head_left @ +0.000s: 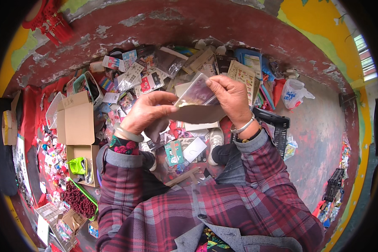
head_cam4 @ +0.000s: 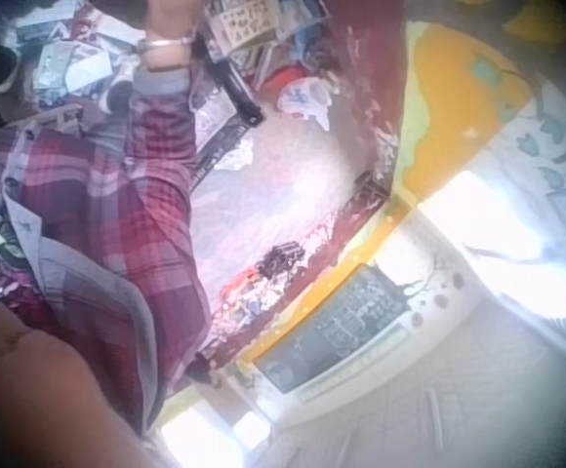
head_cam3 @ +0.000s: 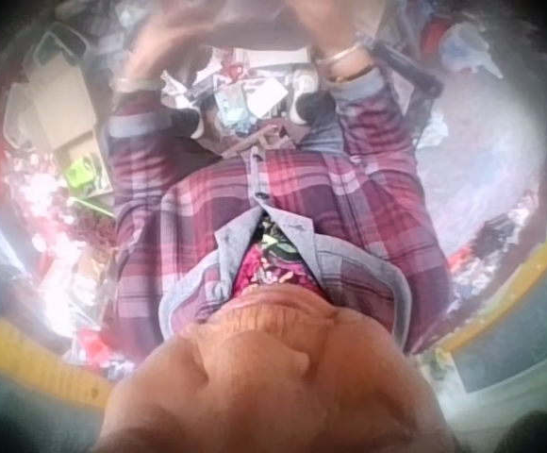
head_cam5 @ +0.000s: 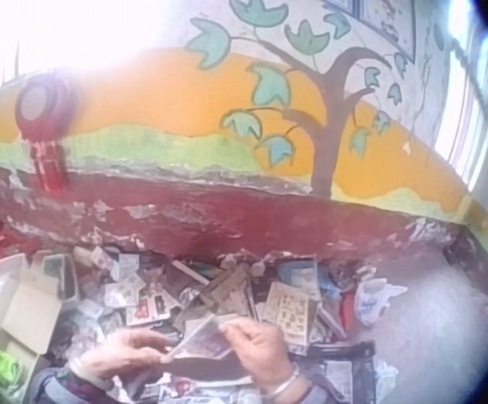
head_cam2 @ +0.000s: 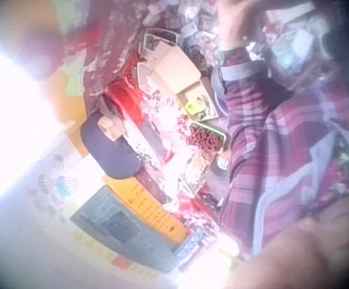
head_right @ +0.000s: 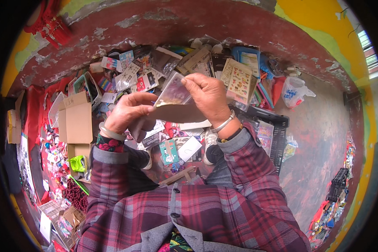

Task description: The person sits on the floor and sorts through a large pile of paper items, including banknotes, cards, and stickers. They pick up individual items, inspect them, and place them into a black plastic crate or a separate pile.

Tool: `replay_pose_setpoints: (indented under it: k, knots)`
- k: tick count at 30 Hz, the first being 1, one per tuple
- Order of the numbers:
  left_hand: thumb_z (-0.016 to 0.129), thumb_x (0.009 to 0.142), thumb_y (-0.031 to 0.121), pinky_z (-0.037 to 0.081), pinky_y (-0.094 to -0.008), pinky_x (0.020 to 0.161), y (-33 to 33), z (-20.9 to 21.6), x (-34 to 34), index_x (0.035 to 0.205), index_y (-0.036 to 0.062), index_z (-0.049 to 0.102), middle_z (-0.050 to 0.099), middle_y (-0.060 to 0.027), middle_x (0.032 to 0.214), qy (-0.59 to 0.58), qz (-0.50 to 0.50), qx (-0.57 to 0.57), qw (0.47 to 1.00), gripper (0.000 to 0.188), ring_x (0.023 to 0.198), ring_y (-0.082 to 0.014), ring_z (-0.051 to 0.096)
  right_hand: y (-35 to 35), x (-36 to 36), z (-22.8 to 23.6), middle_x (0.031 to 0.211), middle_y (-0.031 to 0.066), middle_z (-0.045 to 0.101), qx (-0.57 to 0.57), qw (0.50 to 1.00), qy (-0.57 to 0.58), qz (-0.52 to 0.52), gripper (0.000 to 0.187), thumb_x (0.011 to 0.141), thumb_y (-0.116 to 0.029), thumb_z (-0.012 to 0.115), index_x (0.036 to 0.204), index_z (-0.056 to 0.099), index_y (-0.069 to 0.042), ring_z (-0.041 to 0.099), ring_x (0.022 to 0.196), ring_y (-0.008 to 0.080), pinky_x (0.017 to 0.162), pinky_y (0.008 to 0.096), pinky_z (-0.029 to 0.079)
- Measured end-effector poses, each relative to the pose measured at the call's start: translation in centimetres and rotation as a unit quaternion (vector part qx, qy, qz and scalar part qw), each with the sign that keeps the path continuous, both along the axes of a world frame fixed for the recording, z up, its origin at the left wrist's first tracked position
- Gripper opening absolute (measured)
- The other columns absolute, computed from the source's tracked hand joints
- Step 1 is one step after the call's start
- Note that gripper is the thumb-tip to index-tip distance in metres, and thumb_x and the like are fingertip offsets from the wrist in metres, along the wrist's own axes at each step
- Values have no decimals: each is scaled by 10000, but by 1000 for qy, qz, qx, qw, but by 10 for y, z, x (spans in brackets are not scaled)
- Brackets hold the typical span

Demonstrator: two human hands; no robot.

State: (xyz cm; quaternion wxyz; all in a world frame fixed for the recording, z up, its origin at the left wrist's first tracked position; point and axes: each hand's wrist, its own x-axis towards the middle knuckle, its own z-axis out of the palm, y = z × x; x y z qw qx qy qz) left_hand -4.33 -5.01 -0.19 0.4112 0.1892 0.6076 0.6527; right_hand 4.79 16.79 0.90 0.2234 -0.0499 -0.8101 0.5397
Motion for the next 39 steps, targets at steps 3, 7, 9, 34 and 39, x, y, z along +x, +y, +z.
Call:
replay_pose_setpoints:
  k: [3,7,9,34,39]
  knots:
    - [671,815,167,454,-222,552,-2,-8,-7,884,-1,617,605,-32,748,132,184,-47,973,189,645,-89,560,9,-1,-1,639,-11,548,-4,1000,7,-21,119,854,-114,613,859,632,3,453,596,34,527,205,383]
    - [551,899,277,430,-219,544,0,-13,-3,761,19,614,601,-46,666,34,151,-42,987,299,600,-91,545,4,-1,-3,639,20,549,16,1000,-9,-1,93,869,-100,581,913,595,-19,478,570,72,530,223,398]
    - [471,928,361,455,-235,599,13,-8,12,780,9,624,622,-79,695,-18,57,13,998,412,632,-117,569,-2,-2,-11,657,57,570,44,999,-17,6,97,869,-90,569,944,582,-30,522,576,127,541,244,414]
    - [578,879,173,494,-239,630,18,-9,18,917,-3,621,654,-66,825,-206,139,166,954,185,689,-131,619,-24,-1,-10,1038,118,615,-19,992,68,103,280,742,76,477,988,577,-12,571,1047,221,890,304,450]
    - [595,865,137,490,-229,638,16,-10,18,905,-33,637,656,-76,840,-186,103,136,968,179,717,-113,613,-18,-3,-9,978,49,607,-245,965,-53,73,281,863,-200,623,1045,562,5,543,883,82,766,228,451]
